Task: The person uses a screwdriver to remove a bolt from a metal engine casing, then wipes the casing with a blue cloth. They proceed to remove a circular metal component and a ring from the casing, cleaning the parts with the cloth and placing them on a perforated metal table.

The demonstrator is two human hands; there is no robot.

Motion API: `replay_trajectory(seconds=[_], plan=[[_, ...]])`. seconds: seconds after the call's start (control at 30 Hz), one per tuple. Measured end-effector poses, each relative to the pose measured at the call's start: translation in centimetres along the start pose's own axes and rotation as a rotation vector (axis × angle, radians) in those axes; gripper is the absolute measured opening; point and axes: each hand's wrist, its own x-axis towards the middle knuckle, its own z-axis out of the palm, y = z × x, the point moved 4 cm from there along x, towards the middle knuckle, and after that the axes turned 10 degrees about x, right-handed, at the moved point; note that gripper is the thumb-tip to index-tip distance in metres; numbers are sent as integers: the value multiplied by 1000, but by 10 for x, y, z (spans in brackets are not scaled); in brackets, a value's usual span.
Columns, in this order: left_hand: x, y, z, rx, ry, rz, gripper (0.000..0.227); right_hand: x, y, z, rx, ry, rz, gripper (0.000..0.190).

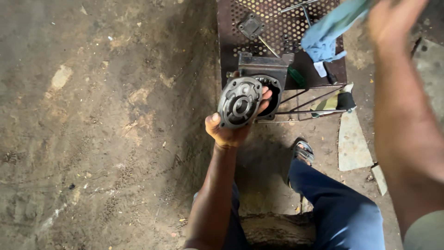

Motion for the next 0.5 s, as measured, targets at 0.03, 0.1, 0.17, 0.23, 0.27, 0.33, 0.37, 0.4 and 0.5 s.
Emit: replay_trajectory(seconds=[0.03, 0.1, 0.17, 0.23, 0.27, 0.33, 0.37, 0.4, 0.5], plan=[[-1, 0, -1, 0, 9, 1, 109, -12, -5, 12, 8, -6, 14, 70], [-3, 0, -1, 7, 14, 2, 110, -51, -19, 41, 109, 134, 59, 76], [-2, 1, -2, 23, 12, 10, 111, -92, -35, 70, 277, 348, 103, 44], [0, 3, -3, 8, 21, 24, 111, -108, -48, 94, 354, 316, 124, 36], [2, 6, -4, 4, 24, 34, 111, -107, -54, 102, 395, 301, 131, 32], [-6, 5, -4, -16, 23, 33, 111, -109, -71, 116, 525, 263, -144, 39], [-3, 5, -5, -25, 9, 28, 110, -107, -77, 121, 588, 255, -276, 42], [-6, 4, -4, -22, 25, 34, 110, -108, -78, 127, 622, 233, -258, 42], [1, 5, -7, -9, 32, 54, 109, -93, -77, 140, 667, 250, -297, 30]])
